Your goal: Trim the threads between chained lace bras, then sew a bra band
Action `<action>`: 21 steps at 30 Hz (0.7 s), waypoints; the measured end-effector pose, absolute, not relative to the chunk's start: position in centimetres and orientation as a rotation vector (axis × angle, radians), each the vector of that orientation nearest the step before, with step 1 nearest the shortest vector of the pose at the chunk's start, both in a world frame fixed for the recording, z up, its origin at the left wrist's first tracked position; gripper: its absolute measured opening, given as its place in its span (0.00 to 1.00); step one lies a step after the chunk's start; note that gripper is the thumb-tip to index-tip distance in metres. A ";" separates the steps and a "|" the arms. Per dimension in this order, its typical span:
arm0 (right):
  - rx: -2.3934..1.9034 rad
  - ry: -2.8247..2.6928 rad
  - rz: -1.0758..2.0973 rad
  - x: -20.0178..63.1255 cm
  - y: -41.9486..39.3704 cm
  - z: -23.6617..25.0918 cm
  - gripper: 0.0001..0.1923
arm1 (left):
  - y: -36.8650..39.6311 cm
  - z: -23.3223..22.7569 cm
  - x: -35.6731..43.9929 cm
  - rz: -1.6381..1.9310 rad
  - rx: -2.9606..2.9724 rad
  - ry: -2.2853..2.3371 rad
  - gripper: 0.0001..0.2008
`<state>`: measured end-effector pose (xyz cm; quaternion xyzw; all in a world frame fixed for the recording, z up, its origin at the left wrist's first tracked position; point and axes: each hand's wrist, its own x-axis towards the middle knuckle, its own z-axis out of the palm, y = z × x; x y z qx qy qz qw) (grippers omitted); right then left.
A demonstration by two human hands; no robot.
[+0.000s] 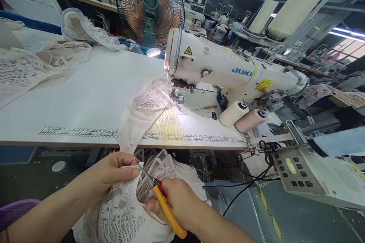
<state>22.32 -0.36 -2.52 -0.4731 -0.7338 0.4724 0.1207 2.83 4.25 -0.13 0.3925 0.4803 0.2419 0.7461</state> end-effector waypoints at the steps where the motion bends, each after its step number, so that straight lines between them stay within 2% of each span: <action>1: -1.399 -2.108 1.381 22.3 -0.4 -3.0 0.16 | 4.3 -0.1 2.8 0.533 0.859 1.052 0.12; 5: -1.501 -1.967 1.372 22.1 -0.5 -4.5 0.16 | 4.2 -0.1 2.6 0.539 0.911 1.056 0.14; 9: -1.542 -1.828 1.335 22.0 -0.4 -4.0 0.17 | 4.0 -0.2 2.1 0.555 1.001 1.066 0.16; 13: -1.334 -1.800 1.257 21.8 -0.5 -2.5 0.21 | 3.7 -0.2 1.3 0.614 1.105 1.117 0.14; 18: -1.223 -2.087 1.046 21.5 -1.9 -3.0 0.10 | 2.9 0.1 0.5 0.818 1.169 1.202 0.09; 21: -1.202 -2.274 0.857 21.8 -2.7 -3.8 0.10 | 2.3 0.2 0.1 0.880 1.069 1.308 0.07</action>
